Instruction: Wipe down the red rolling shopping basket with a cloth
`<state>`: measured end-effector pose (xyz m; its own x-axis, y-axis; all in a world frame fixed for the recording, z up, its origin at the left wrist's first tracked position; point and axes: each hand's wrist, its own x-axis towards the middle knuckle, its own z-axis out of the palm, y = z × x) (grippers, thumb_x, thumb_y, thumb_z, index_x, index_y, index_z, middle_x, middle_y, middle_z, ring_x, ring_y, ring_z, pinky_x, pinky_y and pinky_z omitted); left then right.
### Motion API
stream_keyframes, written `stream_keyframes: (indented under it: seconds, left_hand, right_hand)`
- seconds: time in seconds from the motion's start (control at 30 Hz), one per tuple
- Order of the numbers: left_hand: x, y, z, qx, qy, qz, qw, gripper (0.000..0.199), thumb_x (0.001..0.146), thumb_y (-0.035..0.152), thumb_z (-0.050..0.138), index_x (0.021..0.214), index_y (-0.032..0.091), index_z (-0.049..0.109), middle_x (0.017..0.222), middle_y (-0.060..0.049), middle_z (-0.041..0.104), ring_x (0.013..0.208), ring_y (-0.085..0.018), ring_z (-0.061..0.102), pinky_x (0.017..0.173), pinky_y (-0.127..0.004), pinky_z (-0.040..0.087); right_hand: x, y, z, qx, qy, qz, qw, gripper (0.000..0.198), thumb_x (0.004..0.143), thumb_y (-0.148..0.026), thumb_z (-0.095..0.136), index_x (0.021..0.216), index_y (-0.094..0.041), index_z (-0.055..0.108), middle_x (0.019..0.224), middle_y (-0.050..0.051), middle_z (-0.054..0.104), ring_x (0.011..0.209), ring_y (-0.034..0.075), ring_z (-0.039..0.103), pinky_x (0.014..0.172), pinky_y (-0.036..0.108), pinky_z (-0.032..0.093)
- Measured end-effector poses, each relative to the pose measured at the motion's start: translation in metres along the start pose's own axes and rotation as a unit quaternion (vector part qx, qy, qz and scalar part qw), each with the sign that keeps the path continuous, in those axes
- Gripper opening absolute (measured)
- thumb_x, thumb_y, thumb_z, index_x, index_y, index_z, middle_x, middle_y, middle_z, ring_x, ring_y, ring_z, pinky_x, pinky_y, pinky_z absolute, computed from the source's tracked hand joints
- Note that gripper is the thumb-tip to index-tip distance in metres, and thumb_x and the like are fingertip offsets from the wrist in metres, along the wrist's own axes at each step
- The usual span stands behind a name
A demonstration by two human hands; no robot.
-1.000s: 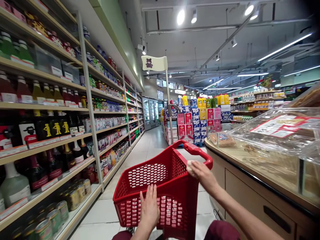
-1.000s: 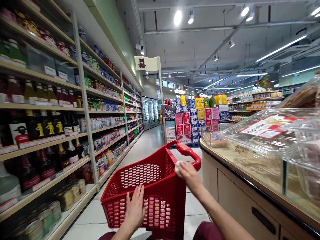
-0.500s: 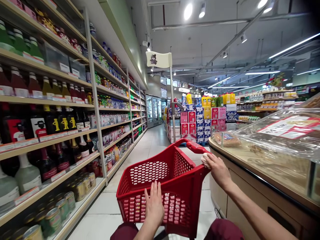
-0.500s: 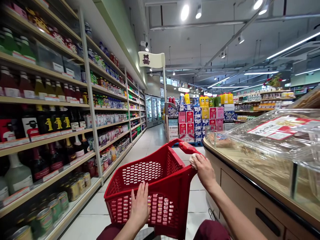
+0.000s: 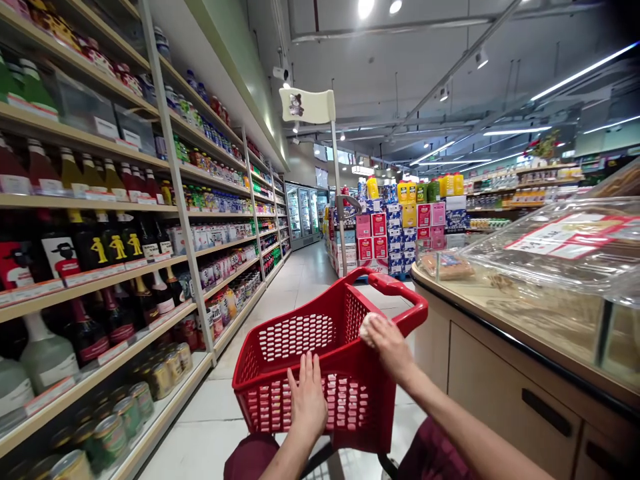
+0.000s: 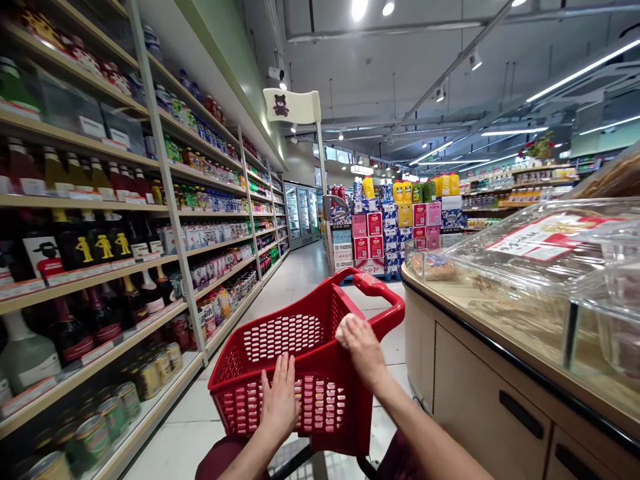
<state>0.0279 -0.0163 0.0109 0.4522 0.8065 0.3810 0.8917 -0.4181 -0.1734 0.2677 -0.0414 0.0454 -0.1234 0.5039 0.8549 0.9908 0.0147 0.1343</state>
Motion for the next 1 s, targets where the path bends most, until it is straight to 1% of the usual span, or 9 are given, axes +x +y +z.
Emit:
stream_keyframes:
  seconds: [0.1,0.27,0.33,0.5,0.57,0.67,0.73,0.9,1.0]
  left_hand:
    - [0.0,-0.002,0.001,0.006,-0.001,0.007,1.0,0.076,0.065,0.013,0.039,0.136,0.012,0.013,0.143,-0.009,0.014,0.131,-0.026,0.007,0.103,-0.053,0.011]
    - [0.0,-0.001,0.004,0.001,0.004,0.005,1.0,0.075,0.066,0.014,0.039,0.136,0.012,0.013,0.143,-0.009,0.014,0.131,-0.027,0.007,0.103,-0.054,0.012]
    - [-0.001,0.0,0.005,-0.004,0.005,0.003,1.0,0.074,0.067,0.016,0.039,0.136,0.012,0.013,0.143,-0.01,0.015,0.131,-0.026,0.007,0.103,-0.053,0.012]
    - [-0.001,-0.003,0.01,0.012,0.014,0.005,1.0,0.073,0.068,0.015,0.039,0.136,0.014,0.014,0.143,-0.008,0.015,0.132,-0.024,0.007,0.103,-0.053,0.008]
    - [-0.001,-0.003,0.012,0.009,0.015,0.005,1.0,0.073,0.067,0.014,0.038,0.136,0.015,0.014,0.143,-0.008,0.015,0.132,-0.023,0.007,0.103,-0.053,0.008]
    - [0.0,0.001,0.012,-0.007,0.016,0.002,1.0,0.076,0.064,0.012,0.039,0.136,0.014,0.013,0.143,-0.007,0.012,0.132,-0.023,0.006,0.103,-0.053,0.008]
    - [0.0,0.004,0.01,-0.016,0.01,0.0,1.0,0.078,0.063,0.012,0.039,0.136,0.013,0.012,0.144,-0.008,0.01,0.132,-0.024,0.006,0.103,-0.053,0.007]
    - [0.001,0.006,0.01,-0.011,-0.002,-0.003,1.0,0.076,0.064,0.011,0.038,0.136,0.013,0.013,0.143,-0.008,0.013,0.132,-0.023,0.007,0.104,-0.053,0.007]
    - [0.0,0.001,0.012,-0.012,0.008,0.011,1.0,0.077,0.064,0.012,0.037,0.136,0.013,0.012,0.144,-0.006,0.011,0.132,-0.023,0.007,0.104,-0.052,0.008]
  right_hand:
    - [0.0,-0.019,0.003,0.032,-0.015,-0.053,0.998,0.032,0.083,-0.013,0.039,0.106,-0.021,0.059,0.118,0.004,0.056,0.111,0.018,0.048,0.097,0.035,0.031]
    - [0.004,0.009,-0.01,-0.015,-0.02,0.056,0.998,0.038,0.082,-0.008,0.035,0.111,-0.019,0.057,0.119,0.009,0.055,0.11,0.022,0.049,0.097,0.042,0.028]
    - [0.001,0.001,-0.007,-0.009,-0.014,0.062,0.998,0.038,0.081,-0.008,0.036,0.112,-0.019,0.056,0.12,0.009,0.053,0.113,0.023,0.046,0.098,0.043,0.027]
    - [-0.003,-0.053,0.013,0.06,-0.032,-0.051,0.996,0.03,0.083,-0.017,0.042,0.108,-0.024,0.058,0.119,0.004,0.055,0.112,0.018,0.047,0.098,0.036,0.029]
    - [0.0,-0.044,0.01,0.057,-0.035,-0.046,0.997,0.031,0.084,-0.016,0.041,0.108,-0.025,0.058,0.117,0.003,0.056,0.11,0.018,0.049,0.098,0.037,0.027]
    - [0.003,-0.011,-0.001,0.015,-0.01,0.038,0.999,0.036,0.083,-0.011,0.036,0.11,-0.022,0.057,0.116,0.007,0.057,0.11,0.021,0.049,0.099,0.044,0.025]
    - [0.002,-0.008,0.0,0.001,0.005,0.066,0.998,0.036,0.083,-0.01,0.035,0.108,-0.02,0.058,0.116,0.008,0.057,0.111,0.023,0.048,0.098,0.045,0.024]
    - [-0.003,-0.061,0.024,0.053,0.007,-0.016,0.998,0.03,0.084,-0.015,0.04,0.103,-0.024,0.061,0.116,0.003,0.057,0.11,0.018,0.048,0.098,0.037,0.028]
    - [0.0,-0.053,0.021,0.054,-0.002,-0.002,0.999,0.032,0.083,-0.013,0.039,0.106,-0.024,0.059,0.115,0.003,0.058,0.109,0.018,0.049,0.099,0.038,0.026]
